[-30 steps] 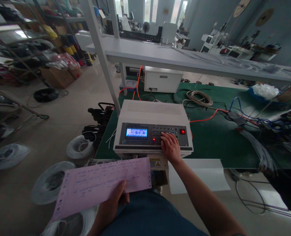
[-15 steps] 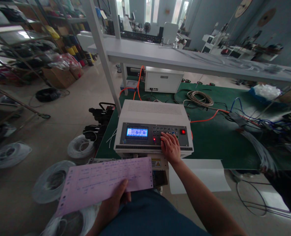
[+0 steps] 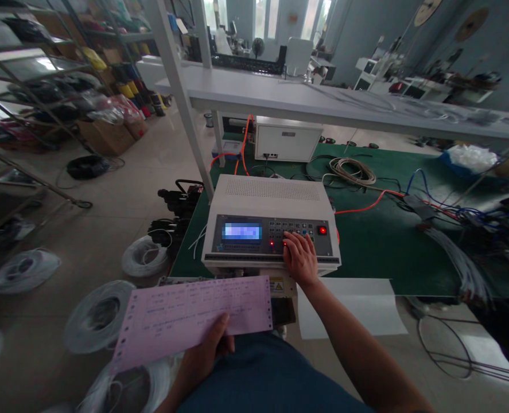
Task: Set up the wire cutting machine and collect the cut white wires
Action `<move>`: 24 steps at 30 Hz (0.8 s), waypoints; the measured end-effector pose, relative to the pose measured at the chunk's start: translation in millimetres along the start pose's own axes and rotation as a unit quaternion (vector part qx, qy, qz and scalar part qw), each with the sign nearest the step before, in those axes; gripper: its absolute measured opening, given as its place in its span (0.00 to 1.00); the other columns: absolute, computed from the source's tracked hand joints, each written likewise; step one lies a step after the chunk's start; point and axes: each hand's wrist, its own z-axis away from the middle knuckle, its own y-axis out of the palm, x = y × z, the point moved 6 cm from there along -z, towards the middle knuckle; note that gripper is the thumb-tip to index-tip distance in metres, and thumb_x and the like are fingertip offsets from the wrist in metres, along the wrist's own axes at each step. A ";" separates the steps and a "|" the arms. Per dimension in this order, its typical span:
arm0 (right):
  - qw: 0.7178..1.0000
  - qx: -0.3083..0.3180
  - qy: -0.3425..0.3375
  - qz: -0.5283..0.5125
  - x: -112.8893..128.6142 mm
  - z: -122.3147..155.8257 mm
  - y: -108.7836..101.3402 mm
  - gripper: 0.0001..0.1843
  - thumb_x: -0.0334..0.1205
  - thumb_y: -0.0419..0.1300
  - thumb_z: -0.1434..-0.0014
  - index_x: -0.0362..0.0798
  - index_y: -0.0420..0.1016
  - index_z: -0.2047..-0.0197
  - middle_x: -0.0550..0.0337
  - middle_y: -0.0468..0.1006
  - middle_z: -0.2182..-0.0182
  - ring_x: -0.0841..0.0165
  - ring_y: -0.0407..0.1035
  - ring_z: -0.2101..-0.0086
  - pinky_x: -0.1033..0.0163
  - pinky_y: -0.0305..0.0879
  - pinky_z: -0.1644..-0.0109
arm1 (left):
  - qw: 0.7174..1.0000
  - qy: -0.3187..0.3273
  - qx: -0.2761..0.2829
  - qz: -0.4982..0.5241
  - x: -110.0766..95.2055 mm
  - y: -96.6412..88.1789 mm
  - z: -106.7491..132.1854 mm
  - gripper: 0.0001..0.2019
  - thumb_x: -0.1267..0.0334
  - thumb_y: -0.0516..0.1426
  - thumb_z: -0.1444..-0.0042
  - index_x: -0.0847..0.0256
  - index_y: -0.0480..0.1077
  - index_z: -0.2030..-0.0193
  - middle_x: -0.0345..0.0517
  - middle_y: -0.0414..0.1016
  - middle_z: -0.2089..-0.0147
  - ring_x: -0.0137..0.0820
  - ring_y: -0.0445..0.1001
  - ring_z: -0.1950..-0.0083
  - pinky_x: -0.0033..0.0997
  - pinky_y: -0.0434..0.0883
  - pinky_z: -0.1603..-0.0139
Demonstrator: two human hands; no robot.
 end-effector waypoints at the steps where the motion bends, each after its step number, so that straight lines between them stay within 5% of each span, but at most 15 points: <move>1: 1.000 0.002 0.001 -0.001 -0.1 0.2 0.5 0.10 0.34 0.52 0.41 0.50 0.66 0.55 0.60 0.73 0.50 0.64 0.62 0.48 0.49 0.48 0.38 | 1.000 -0.001 0.004 0.004 -0.5 0.9 0.0 0.29 0.41 0.45 0.47 0.59 0.61 0.89 0.42 0.62 0.85 0.29 0.61 0.80 0.28 0.61 0.74; 24: 1.000 -0.008 0.003 -0.005 1.0 -0.3 -2.3 0.10 0.33 0.52 0.42 0.51 0.67 0.56 0.60 0.73 0.50 0.65 0.64 0.49 0.50 0.50 0.39 | 1.000 -0.011 0.019 0.002 -6.8 5.9 3.0 0.29 0.41 0.44 0.48 0.58 0.61 0.90 0.40 0.56 0.87 0.28 0.56 0.82 0.30 0.60 0.72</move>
